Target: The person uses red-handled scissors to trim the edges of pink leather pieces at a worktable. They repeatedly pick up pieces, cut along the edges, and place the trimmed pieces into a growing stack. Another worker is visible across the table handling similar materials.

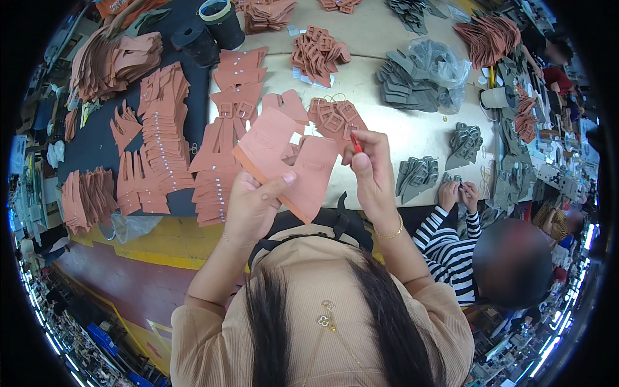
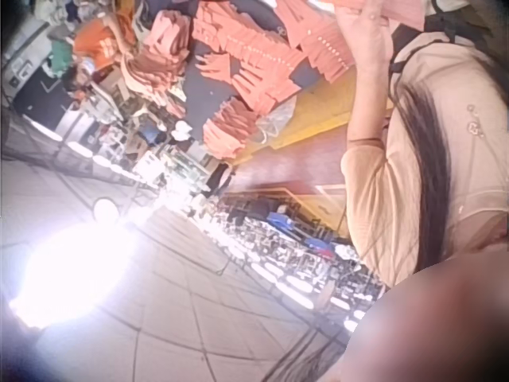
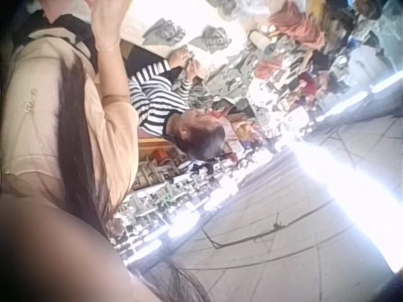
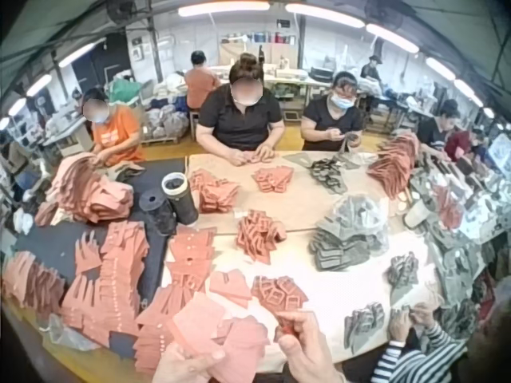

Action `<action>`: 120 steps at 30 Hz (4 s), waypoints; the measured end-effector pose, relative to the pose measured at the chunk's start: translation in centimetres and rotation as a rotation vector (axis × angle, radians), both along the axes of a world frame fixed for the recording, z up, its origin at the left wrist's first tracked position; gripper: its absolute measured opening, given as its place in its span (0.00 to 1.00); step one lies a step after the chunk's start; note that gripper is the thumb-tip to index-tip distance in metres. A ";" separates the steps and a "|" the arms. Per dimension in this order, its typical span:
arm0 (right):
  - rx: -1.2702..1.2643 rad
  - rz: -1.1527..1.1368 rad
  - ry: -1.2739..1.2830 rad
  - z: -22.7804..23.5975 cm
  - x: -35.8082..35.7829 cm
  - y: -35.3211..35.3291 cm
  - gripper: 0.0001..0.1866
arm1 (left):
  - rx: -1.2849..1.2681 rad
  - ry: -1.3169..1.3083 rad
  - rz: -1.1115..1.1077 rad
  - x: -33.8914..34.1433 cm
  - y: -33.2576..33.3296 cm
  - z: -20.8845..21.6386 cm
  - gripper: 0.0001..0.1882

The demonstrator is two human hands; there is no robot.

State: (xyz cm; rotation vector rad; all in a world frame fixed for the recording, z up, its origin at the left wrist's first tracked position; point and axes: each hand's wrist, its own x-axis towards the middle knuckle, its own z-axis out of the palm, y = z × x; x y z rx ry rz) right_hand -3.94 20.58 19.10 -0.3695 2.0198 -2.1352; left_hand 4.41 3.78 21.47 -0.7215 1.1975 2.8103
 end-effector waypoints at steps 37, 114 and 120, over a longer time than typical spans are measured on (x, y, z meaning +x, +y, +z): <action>0.464 0.076 0.728 2.6 0.0 2.2 0.17 | -0.047 0.113 0.099 -0.5 0.3 2.2 0.26; 0.401 0.026 0.704 3.5 0.5 0.6 0.21 | -0.268 0.137 0.080 -0.1 0.5 3.2 0.17; 0.317 0.041 0.502 2.4 0.6 0.6 0.17 | -0.217 0.072 0.046 -0.3 0.1 2.4 0.21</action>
